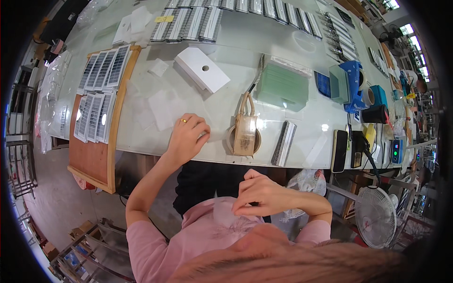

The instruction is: The recorder is assembling small solar panels into white plastic frames and applying protective film.

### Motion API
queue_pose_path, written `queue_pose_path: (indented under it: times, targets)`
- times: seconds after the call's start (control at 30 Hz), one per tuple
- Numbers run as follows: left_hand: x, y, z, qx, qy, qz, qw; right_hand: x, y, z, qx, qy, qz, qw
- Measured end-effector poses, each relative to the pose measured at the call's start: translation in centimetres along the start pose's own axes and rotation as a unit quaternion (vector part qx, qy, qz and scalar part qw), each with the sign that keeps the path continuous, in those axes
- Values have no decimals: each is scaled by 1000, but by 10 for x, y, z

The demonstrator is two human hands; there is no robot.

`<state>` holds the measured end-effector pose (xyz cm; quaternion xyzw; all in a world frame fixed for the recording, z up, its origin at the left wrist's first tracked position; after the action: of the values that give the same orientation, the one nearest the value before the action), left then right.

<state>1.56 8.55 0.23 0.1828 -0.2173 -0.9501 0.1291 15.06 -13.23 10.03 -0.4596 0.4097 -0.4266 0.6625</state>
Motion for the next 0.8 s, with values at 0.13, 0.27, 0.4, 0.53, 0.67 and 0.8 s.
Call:
queue_pose_path:
  times: [0.13,0.27,0.4,0.53,0.67,0.8]
  targets:
    - [-2,2,9,-21,48,-12,999,-4,7,19,113,82,-21,990]
    - [-13,15,48,-197,204,16,959,-10,49,55,284,235,-85,926]
    - [17,19,25,-193,35,-154,968,-15,76,81,279,303,-136,901]
    - [30,43,-22,-175,181,-287,924,-17,81,83,299,319,-136,889]
    - [32,54,-33,-123,181,-278,935,-15,88,84,273,342,-157,885]
    - [24,62,-28,11,156,-161,974,-17,91,88,285,344,-159,880]
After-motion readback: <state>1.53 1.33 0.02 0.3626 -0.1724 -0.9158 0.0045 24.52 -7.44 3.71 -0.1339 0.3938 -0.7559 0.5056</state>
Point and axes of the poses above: each hand's wrist, its own x-axis away from the middle knuckle, its own z-axis out of the back of the hand, y = z × x, the point moved 1 cm from there along -x, towards the middle knuckle, and after that the axes turned 5 degrees about -x, right-handed, at the moved point
